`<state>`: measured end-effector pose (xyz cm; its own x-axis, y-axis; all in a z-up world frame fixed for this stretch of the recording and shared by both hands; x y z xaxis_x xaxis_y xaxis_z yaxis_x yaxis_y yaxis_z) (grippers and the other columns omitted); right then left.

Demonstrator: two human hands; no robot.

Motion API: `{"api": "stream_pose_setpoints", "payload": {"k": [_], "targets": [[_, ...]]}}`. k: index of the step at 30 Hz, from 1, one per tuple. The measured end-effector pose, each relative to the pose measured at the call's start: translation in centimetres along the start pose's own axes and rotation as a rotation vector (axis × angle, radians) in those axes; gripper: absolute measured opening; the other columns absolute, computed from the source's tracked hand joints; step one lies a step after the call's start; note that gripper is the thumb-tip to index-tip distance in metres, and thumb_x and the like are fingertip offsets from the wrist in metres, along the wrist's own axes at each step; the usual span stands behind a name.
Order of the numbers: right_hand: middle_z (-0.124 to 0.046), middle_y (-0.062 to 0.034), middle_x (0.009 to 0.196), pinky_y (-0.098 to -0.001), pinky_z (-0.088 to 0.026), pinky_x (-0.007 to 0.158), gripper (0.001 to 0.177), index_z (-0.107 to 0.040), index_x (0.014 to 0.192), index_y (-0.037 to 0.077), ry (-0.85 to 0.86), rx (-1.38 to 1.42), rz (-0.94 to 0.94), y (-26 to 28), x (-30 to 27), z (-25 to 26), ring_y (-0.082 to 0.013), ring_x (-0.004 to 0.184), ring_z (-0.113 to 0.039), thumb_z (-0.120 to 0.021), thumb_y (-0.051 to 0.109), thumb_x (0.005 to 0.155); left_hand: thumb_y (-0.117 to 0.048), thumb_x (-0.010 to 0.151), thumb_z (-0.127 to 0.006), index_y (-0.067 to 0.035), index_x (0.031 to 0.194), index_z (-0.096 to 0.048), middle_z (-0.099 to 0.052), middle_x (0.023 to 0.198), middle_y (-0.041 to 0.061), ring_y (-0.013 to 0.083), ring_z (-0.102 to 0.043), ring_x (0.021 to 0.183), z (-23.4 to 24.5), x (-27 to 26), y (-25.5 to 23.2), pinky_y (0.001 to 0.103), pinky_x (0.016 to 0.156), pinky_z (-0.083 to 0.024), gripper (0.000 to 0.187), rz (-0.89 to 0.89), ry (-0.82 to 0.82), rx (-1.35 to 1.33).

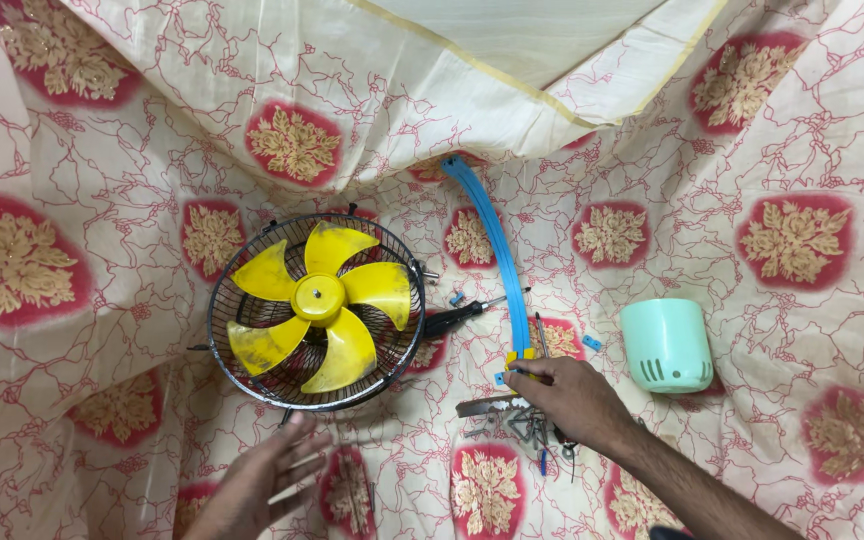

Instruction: The person uses a screwdriver to remove screws from the rear housing of a yellow electric fan. They then detach the rear metal cage and reattach it, securing it with screws.

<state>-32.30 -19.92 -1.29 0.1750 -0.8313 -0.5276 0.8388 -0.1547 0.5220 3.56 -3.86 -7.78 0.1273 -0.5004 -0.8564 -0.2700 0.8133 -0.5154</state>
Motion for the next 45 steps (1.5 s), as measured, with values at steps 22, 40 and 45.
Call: {"api": "stream_pose_setpoints", "payload": {"k": [22,40,45], "targets": [[-0.078,-0.0106,0.075,-0.035,-0.054,0.066,0.051,-0.077,0.123,0.02,-0.053,0.0,0.0,0.4,-0.2,0.2,-0.0156,0.062,-0.068,-0.067,0.052,0.085,-0.036,0.086,-0.074,-0.007,0.124,-0.064,-0.072,0.106,0.011,0.0231,-0.069,0.092,0.9,6.5,-3.8,0.04,0.084,-0.058,0.049,-0.236,-0.027,-0.618],[-0.078,-0.0061,0.075,-0.0336,-0.052,0.066,0.048,-0.08,0.119,0.024,-0.076,0.04,0.012,0.1,0.1,0.8,-0.0136,0.063,-0.068,-0.067,0.054,0.083,0.0,0.083,-0.06,0.013,0.107,-0.059,-0.073,0.098,0.024,0.0339,-0.074,0.084,-2.0,6.8,-2.8,0.037,0.076,-0.062,0.027,-0.251,0.13,-0.704],[-0.078,-0.0103,0.073,-0.0348,-0.051,0.059,0.048,-0.078,0.121,0.023,-0.035,0.015,0.03,0.3,0.0,0.8,-0.0178,0.057,-0.063,-0.068,0.052,0.084,-0.003,0.083,-0.061,0.009,0.101,-0.06,-0.073,0.095,0.022,0.0325,-0.074,0.083,-3.5,4.3,-2.3,0.037,0.075,-0.062,0.022,-0.273,0.159,-0.689]]}}
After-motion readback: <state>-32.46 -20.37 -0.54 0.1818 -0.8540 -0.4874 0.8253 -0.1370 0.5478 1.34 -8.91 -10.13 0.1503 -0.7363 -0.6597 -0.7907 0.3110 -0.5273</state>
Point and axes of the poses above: each hand's wrist, its own x-axis towards the middle knuckle, its own z-axis out of the back of the hand, y = z × x, the point moved 9 cm from there along x, towards the middle knuckle
